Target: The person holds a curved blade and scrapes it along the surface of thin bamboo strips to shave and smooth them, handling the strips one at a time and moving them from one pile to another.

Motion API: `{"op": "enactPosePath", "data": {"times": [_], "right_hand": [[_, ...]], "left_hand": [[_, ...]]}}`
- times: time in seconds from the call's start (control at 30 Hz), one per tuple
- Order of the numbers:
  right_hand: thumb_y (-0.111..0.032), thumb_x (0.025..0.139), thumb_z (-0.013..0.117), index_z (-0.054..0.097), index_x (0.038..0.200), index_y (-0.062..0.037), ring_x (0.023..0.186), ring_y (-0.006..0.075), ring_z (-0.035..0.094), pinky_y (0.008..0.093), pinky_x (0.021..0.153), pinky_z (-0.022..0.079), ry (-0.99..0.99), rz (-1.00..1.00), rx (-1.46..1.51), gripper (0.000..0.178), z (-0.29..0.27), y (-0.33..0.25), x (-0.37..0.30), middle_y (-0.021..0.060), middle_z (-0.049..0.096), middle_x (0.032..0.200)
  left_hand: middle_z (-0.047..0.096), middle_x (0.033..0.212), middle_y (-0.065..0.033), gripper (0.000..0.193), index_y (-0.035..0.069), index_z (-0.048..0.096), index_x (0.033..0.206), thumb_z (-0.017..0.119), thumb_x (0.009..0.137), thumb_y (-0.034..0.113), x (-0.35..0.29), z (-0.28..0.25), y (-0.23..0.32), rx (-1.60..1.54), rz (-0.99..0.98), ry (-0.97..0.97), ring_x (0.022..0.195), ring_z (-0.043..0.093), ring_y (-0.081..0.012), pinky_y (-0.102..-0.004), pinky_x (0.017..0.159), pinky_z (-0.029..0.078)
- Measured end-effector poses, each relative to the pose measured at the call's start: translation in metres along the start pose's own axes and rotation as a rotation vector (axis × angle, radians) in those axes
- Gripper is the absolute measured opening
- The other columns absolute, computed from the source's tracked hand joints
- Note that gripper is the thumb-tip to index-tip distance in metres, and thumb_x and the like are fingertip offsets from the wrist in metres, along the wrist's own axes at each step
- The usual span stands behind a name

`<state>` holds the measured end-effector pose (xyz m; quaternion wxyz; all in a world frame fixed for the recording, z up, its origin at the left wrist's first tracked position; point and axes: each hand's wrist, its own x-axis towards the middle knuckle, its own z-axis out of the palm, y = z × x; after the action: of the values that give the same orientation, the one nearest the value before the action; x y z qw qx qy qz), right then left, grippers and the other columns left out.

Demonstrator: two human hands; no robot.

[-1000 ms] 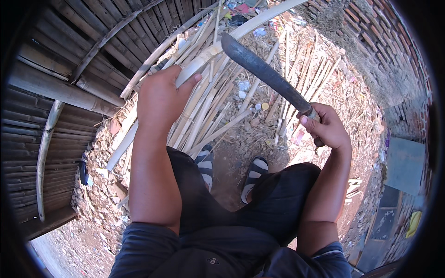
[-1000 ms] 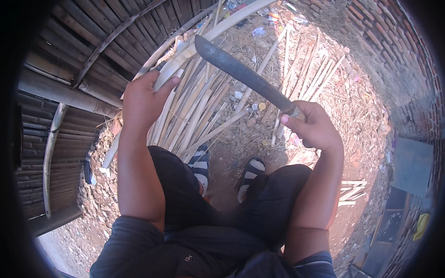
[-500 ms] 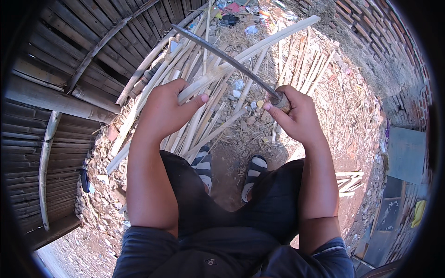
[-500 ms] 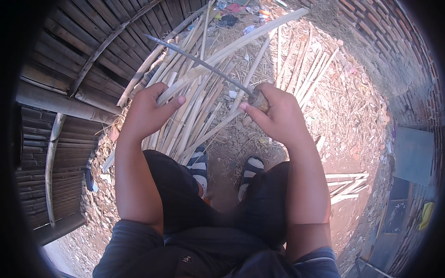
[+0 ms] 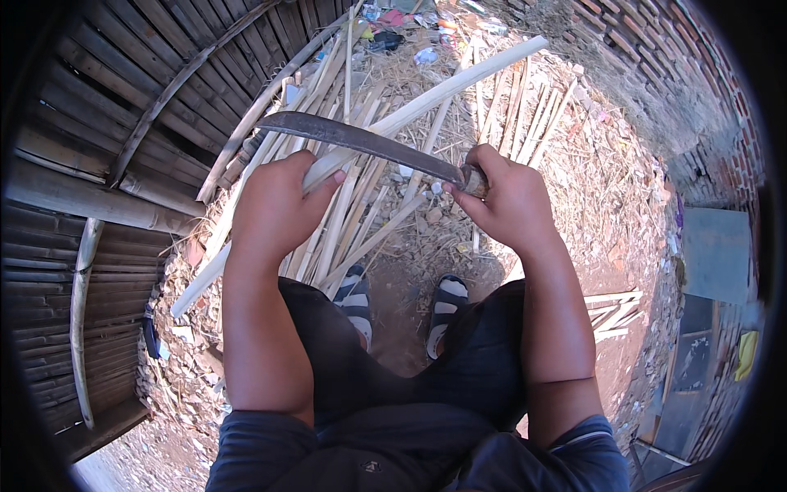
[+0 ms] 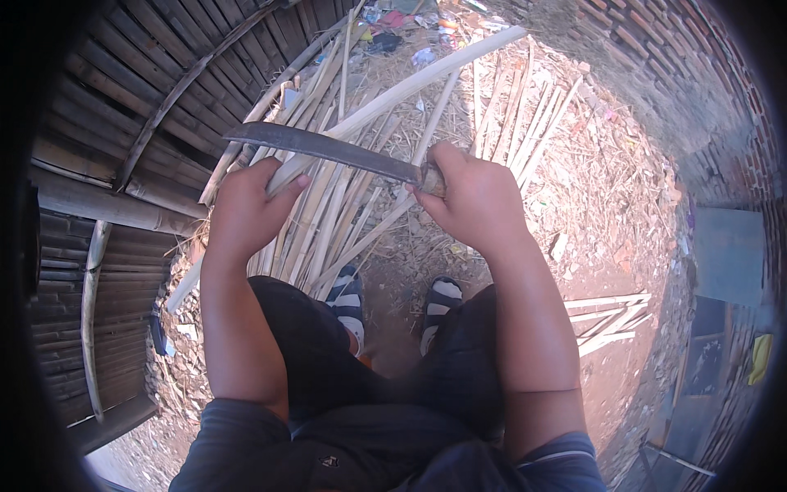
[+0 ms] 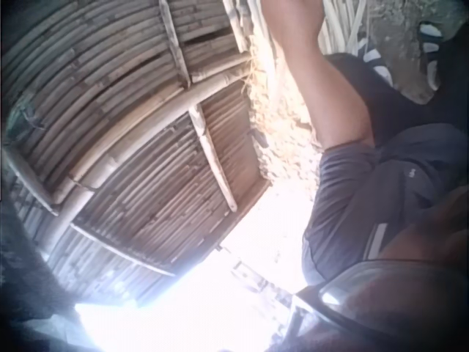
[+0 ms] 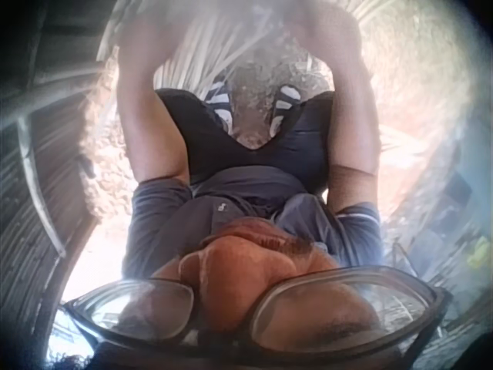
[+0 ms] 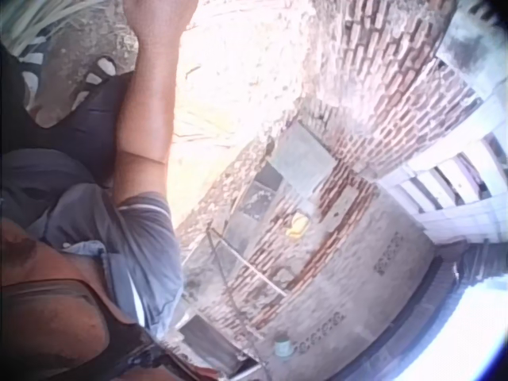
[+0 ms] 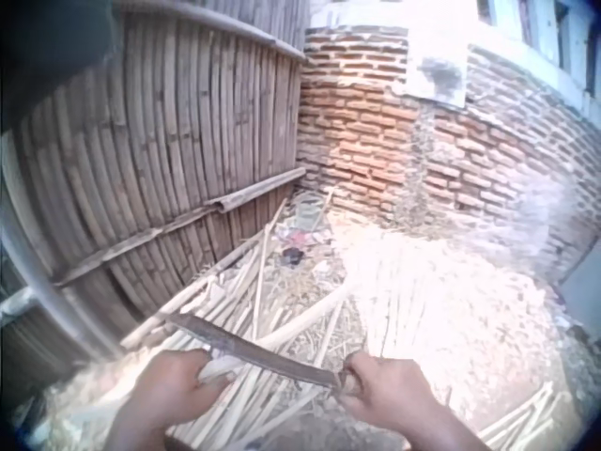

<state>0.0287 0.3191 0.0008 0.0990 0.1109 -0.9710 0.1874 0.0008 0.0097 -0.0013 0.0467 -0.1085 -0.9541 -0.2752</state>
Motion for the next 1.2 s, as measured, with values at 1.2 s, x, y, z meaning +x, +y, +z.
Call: {"op": "enactPosePath", "data": {"times": [1.2], "right_hand": [[-0.036,0.088,0.083,0.072,0.098,-0.0019,0.077,0.0426,0.072,0.0494,0.071,0.055,-0.084,0.176,0.209,0.037,-0.004,0.030,0.007,0.0223,0.070,0.076]], "left_hand": [[0.065,0.067,-0.0192,0.037,0.000,0.074,0.091,0.083,0.094,0.036,0.002,0.006,0.020,-0.024,0.038,-0.043,0.061,0.067,-0.0362,-0.0457,0.061,0.050]]}}
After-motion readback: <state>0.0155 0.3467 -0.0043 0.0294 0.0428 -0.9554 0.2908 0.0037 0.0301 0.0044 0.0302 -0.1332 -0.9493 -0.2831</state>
